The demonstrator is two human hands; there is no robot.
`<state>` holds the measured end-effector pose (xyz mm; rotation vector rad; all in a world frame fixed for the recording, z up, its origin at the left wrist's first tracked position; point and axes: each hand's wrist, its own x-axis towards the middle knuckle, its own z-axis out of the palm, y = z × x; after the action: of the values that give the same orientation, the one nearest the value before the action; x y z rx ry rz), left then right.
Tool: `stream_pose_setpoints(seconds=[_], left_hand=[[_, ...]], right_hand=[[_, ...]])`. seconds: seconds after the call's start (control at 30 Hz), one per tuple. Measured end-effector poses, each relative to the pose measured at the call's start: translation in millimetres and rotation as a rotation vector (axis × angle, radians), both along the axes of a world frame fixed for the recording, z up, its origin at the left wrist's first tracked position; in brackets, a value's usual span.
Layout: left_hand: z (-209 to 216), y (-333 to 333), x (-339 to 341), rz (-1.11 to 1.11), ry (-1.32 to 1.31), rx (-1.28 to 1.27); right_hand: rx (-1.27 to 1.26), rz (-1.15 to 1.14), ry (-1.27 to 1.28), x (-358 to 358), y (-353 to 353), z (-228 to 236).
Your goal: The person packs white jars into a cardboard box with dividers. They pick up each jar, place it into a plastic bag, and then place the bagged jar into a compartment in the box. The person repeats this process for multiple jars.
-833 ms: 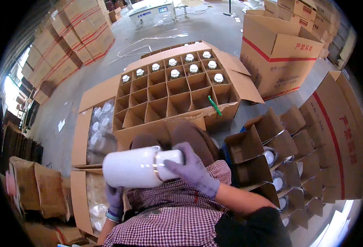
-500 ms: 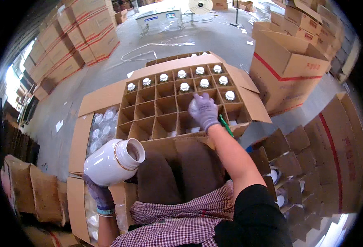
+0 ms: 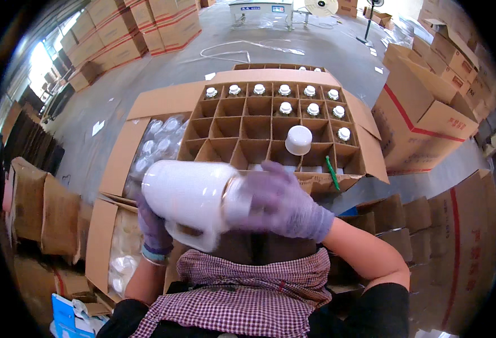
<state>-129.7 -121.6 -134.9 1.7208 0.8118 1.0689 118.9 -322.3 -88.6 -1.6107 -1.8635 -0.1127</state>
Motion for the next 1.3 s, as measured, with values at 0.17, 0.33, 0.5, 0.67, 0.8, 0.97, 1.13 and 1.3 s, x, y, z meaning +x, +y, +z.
stream_pose_setpoints(seconds=[0.17, 0.33, 0.5, 0.67, 0.8, 0.97, 1.13, 1.3], left_hand=[[10, -12, -5, -0.266, -0.178, -0.433], [-5, -45, -2, -0.171, -0.046, -0.31], [-10, -52, 21, -0.135, 0.056, 0.041], [9, -68, 94, -0.278, -0.023, 0.114], [-22, -13, 186, -0.253, -0.075, 0.3], [-99, 52, 226, -0.408, 0.561, 0.935], [-60, 3, 266, -0.348, 0.463, 0.953], [-19, -56, 404, -0.633, 0.231, 0.979]], right_hand=[[-0.254, 0.097, 0.733, -26, -40, -21], [-0.698, -0.068, 1.697, -57, -81, -17], [-0.23, 0.145, 1.555, -79, -136, -63], [-0.142, -0.376, 0.984, -96, -159, -84], [0.124, -0.553, 1.244, -67, -182, -60], [0.373, -0.749, 1.297, -36, -220, -64], [0.212, -0.658, 1.292, -39, -238, -128], [0.067, -0.632, 1.412, -41, -237, -155]])
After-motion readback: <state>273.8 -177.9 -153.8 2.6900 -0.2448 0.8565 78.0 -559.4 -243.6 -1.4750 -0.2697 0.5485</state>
